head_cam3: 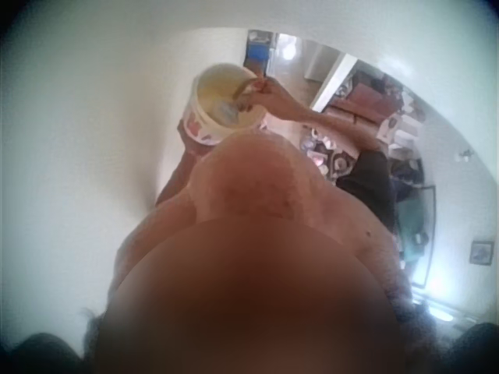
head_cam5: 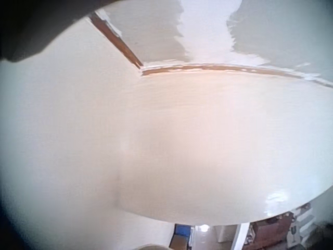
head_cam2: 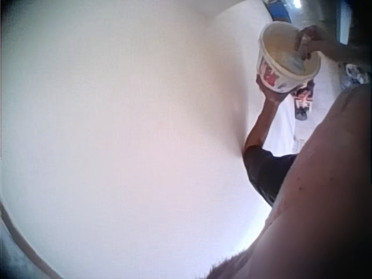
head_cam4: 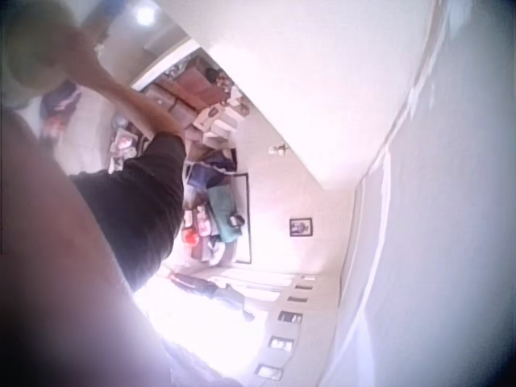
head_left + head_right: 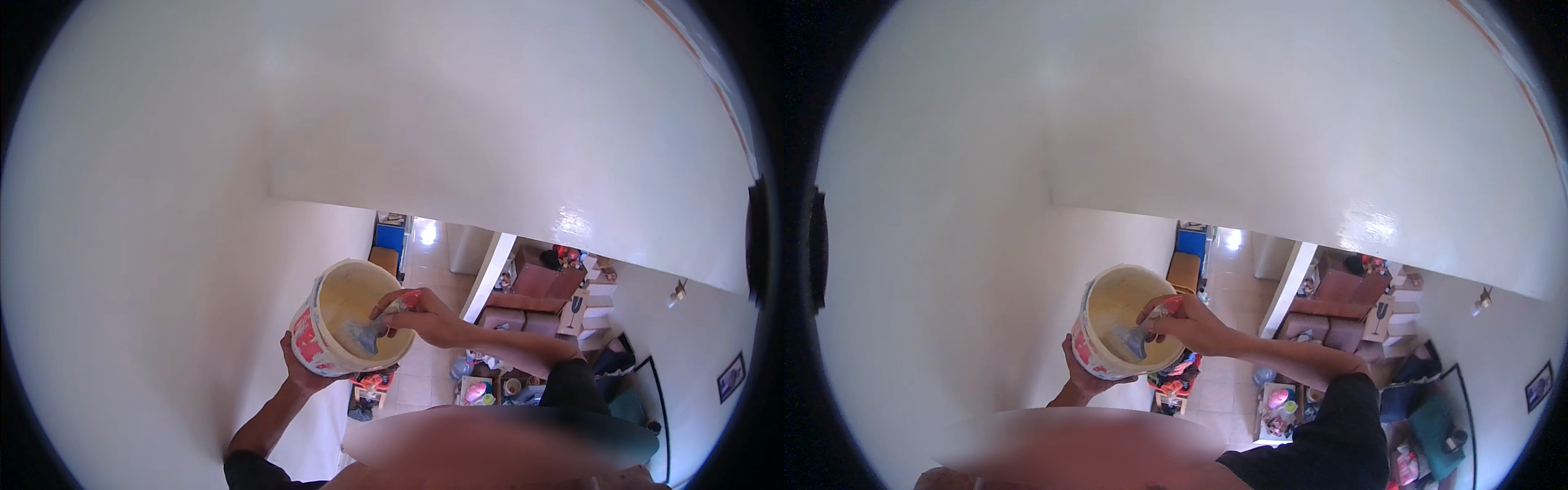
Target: The person paints a white ceiling using a paintbrush and a bucket of paint. They repeatedly dip the brush into the bucket and apply paint to the ceiling surface in a repetitive motion.
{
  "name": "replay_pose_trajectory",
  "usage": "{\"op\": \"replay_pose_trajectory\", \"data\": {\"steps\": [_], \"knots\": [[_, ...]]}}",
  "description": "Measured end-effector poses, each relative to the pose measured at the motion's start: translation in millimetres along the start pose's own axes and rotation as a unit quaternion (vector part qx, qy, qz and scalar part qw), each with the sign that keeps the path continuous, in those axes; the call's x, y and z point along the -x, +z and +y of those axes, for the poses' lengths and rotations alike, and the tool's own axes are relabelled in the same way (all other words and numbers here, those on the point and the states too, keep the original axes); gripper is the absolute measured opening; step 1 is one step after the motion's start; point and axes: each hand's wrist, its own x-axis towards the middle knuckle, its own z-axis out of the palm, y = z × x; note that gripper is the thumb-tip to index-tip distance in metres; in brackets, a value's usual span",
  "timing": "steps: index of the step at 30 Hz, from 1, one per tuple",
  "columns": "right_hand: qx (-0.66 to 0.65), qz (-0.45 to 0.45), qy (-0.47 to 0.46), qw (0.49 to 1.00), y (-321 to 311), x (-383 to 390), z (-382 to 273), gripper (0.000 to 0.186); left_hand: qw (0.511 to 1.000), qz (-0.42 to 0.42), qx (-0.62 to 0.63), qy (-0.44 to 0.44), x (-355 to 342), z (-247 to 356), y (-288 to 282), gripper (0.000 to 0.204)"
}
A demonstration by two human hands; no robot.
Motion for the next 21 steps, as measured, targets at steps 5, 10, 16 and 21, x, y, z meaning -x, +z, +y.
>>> {"op": "replay_pose_trajectory", "data": {"steps": [5,10,16,21], "knots": [[-0.019,-0.016,0.003,1.000,-10.9,6.2,-2.3,0.028,0.999,0.030,-0.026,0.007,-7.5,-2.1,3.1,0.113],[-0.071,0.069,-0.089,0.991,-29.5,15.2,-17.5,0.025,0.999,0.031,-0.018,0.006,-10.8,0.0,0.0,0.109],[-0.022,0.243,-0.328,0.913,-87.8,-1.1,-97.2,0.023,1.000,0.024,0.004,0.015,-6.2,5.9,9.8,0.107],[0.018,0.295,-0.437,0.850,-111.1,-21.9,-172.4,0.029,1.000,0.009,0.011,0.017,-11.7,1.4,-2.5,0.108]]}}
